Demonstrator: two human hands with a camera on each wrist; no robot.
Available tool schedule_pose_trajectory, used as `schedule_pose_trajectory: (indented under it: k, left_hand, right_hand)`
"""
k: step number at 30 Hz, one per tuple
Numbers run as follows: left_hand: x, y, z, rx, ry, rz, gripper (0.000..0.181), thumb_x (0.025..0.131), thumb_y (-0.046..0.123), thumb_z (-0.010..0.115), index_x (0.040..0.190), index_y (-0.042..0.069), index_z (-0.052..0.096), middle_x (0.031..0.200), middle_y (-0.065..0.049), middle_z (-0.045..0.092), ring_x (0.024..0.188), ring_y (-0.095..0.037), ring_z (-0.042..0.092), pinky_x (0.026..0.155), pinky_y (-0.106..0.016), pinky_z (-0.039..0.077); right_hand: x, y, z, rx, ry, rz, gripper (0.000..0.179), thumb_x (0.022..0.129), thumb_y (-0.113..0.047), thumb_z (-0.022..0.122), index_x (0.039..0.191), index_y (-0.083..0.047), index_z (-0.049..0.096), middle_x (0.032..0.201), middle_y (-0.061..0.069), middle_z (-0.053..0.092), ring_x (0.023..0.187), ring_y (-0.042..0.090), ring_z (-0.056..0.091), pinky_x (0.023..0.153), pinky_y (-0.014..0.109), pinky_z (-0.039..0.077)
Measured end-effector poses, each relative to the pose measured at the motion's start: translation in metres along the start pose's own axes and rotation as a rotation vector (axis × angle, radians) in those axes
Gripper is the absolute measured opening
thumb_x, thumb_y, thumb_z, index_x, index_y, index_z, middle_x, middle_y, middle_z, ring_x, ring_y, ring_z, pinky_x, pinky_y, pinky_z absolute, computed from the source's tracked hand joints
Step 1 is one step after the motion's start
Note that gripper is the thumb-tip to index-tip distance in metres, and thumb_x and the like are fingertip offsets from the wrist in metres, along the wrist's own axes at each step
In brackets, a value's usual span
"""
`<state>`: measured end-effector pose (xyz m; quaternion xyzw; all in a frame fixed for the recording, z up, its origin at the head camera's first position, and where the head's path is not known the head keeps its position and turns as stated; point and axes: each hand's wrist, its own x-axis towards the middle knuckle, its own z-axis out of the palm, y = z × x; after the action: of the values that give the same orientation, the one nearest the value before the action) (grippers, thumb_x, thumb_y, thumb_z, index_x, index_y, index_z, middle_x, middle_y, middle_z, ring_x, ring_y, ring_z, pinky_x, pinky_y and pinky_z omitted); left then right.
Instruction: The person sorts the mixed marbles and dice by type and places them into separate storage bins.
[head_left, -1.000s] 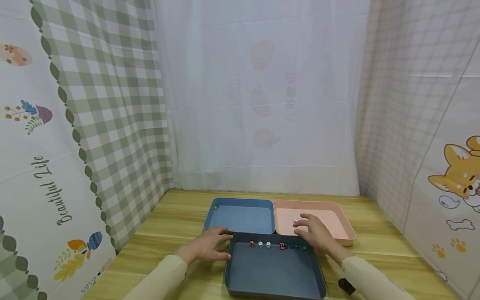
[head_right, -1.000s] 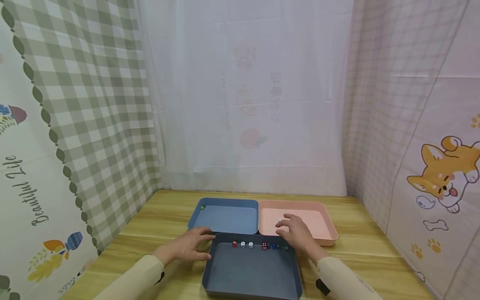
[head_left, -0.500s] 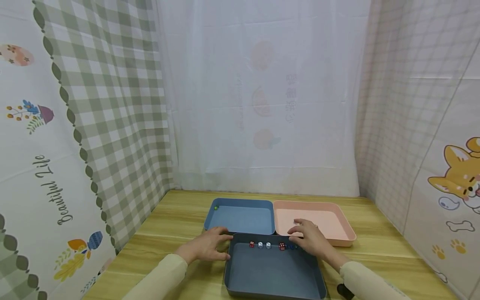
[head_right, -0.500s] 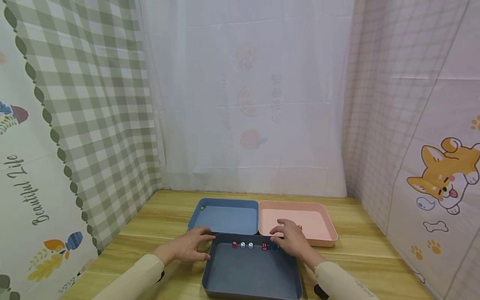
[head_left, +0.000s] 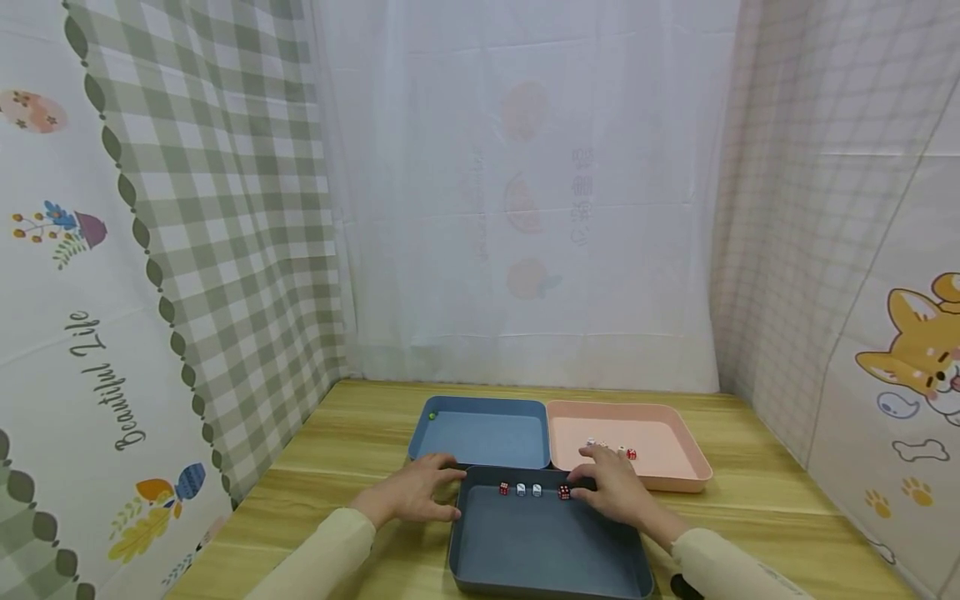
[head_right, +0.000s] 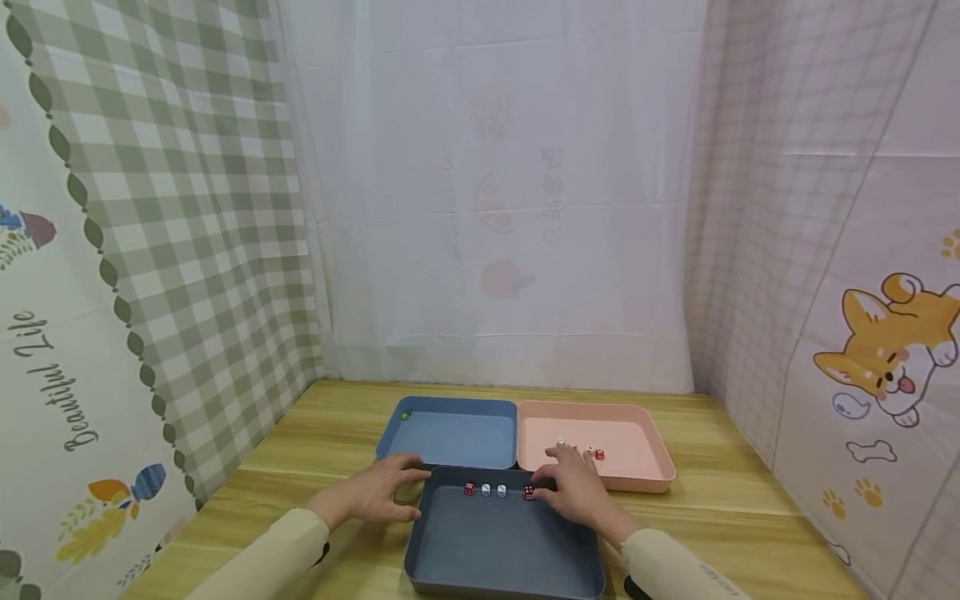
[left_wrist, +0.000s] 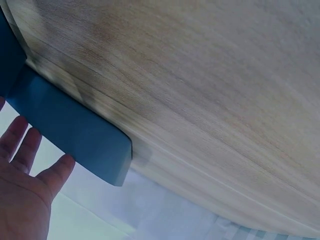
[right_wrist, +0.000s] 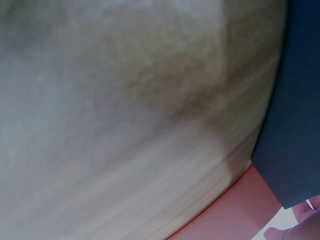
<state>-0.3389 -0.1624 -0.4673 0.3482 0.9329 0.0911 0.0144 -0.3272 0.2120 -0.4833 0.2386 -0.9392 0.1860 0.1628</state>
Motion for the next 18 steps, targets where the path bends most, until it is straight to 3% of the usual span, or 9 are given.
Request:
schedule_pose_trajectory:
  k: [6, 18]
  left_hand:
    - [-0.001, 0.0, 0.0, -0.008, -0.002, 0.0, 0.067, 0.088, 0.057, 0.065, 0.142, 0.018, 0.056, 0.145, -0.009, 0.045, 0.134, -0.03, 0.042, 0.104, -0.05, 0.041]
    - [0.0, 0.001, -0.001, -0.004, 0.004, 0.0, 0.068, 0.088, 0.058, 0.065, 0.143, 0.019, 0.056, 0.146, -0.009, 0.045, 0.135, -0.03, 0.042, 0.104, -0.051, 0.04]
  right_hand:
    - [0.002, -0.005, 0.005, -0.042, -0.057, 0.035, 0.012, 0.08, -0.026, 0.083, 0.09, -0.023, 0.077, 0.13, 0.019, 0.059, 0.13, 0.045, 0.045, 0.103, 0.076, 0.019]
    - [0.002, -0.013, 0.008, -0.019, -0.077, 0.042, 0.011, 0.08, -0.023, 0.083, 0.089, -0.02, 0.077, 0.132, 0.019, 0.058, 0.132, 0.044, 0.043, 0.105, 0.076, 0.015]
